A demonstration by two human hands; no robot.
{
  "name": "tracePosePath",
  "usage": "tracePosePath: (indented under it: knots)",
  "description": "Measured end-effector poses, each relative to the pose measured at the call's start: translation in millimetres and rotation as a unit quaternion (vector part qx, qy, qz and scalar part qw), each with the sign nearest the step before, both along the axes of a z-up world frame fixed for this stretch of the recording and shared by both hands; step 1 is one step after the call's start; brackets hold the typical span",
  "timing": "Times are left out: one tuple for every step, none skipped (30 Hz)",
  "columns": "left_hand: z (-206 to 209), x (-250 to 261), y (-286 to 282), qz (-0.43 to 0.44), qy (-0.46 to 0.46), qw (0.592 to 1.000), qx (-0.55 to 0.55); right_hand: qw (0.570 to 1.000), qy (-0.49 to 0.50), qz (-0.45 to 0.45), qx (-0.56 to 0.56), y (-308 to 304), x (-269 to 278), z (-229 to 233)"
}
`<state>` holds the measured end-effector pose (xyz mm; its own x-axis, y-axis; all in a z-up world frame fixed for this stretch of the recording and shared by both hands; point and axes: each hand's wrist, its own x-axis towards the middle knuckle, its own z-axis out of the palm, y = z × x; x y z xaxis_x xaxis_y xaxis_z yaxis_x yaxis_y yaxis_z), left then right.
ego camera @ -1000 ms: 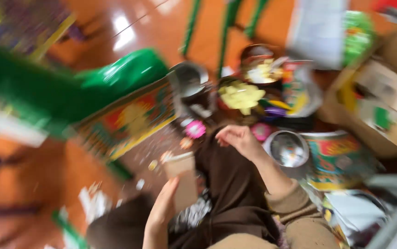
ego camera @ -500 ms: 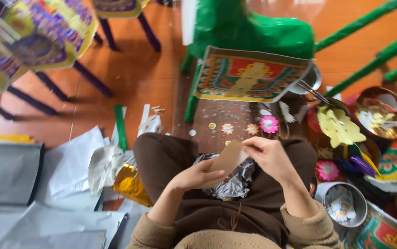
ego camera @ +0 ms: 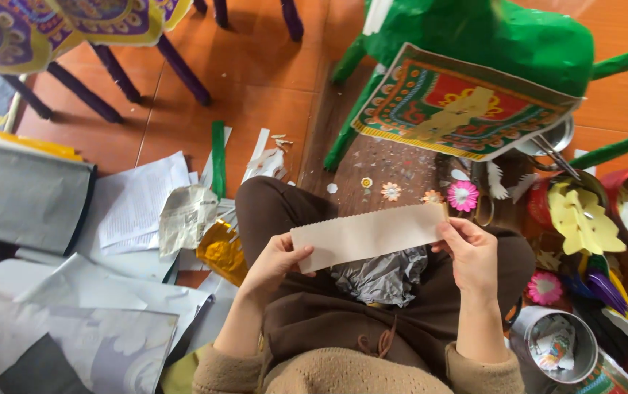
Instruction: Decorating paper horse figures with colorful paper ornaments and saddles
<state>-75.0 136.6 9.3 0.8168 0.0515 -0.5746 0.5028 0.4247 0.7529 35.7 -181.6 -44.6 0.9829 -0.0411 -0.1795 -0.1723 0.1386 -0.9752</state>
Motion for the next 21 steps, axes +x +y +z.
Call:
tracePosePath:
  knots:
    - [-13, 0, 2, 0.005, 0.002, 1.0, 0.0, 1.0, 0.002, 0.005, 0.0, -1, -1, -4]
    - [-26, 0, 5, 0.01, -0.002, 1.0, -0.003, 1.0, 0.007, 0.003, 0.004, -2, -3, -8]
    - [-39, 0, 7, 0.014, -0.006, 1.0, -0.007, 1.0, 0.012, -0.001, 0.008, -3, -4, -11]
    - [-41, 0, 8, 0.019, -0.005, 1.0, -0.007, 1.0, 0.013, 0.004, 0.008, -7, -5, -18]
    - [-42, 0, 9, 0.015, -0.015, 1.0, -0.003, 1.0, 0.011, 0.004, 0.011, -10, -5, -25]
    - [-44, 1, 9, 0.011, -0.026, 1.0, 0.0, 1.0, 0.008, 0.005, 0.014, -14, -5, -32]
    - [-39, 2, 8, 0.014, -0.025, 1.0, 0.001, 1.0, 0.009, 0.007, 0.015, -16, -6, -37]
    - [-33, 2, 7, 0.012, -0.035, 0.999, -0.007, 1.0, 0.01, 0.013, 0.011, -18, -6, -41]
    - [-28, 3, 5, 0.01, -0.046, 0.999, -0.015, 1.0, 0.009, 0.017, 0.007, -22, -7, -46]
    - [-29, 2, 7, 0.011, -0.045, 0.999, -0.015, 1.0, 0.01, 0.019, 0.007, -20, -7, -43]
    - [-31, 2, 8, 0.009, -0.047, 0.999, -0.011, 1.0, 0.009, 0.024, 0.007, -20, -8, -40]
    - [-32, 1, 9, 0.007, -0.05, 0.999, -0.007, 1.0, 0.008, 0.03, 0.007, -19, -9, -37]
    - [-30, 0, 11, 0.007, -0.048, 0.999, -0.007, 0.999, 0.009, 0.03, 0.007, -18, -9, -29]
    - [-29, -1, 13, -0.003, -0.052, 0.999, 0.001, 0.999, 0.011, 0.047, -0.003, -17, -10, -22]
    - [-27, -2, 15, -0.014, -0.054, 0.998, 0.009, 0.998, 0.012, 0.063, -0.013, -16, -11, -14]
    - [-30, -4, 19, -0.014, -0.053, 0.998, 0.009, 0.998, 0.014, 0.064, -0.013, -18, -11, -12]
    - [-32, -6, 21, -0.03, -0.06, 0.998, 0.005, 0.995, 0.005, 0.097, -0.011, -21, -11, -10]
    - [-34, -9, 24, -0.047, -0.066, 0.997, 0.001, 0.991, -0.004, 0.131, -0.008, -24, -12, -7]
    - [-35, -11, 28, -0.048, -0.064, 0.997, 0.0, 0.992, -0.002, 0.129, -0.009, -22, -13, 2]
    - [-36, -13, 32, -0.069, -0.079, 0.994, -0.021, 0.988, -0.001, 0.156, 0.008, -20, -15, 11]
    - [-36, -15, 36, -0.091, -0.093, 0.991, -0.041, 0.983, 0.0, 0.181, 0.025, -18, -17, 21]
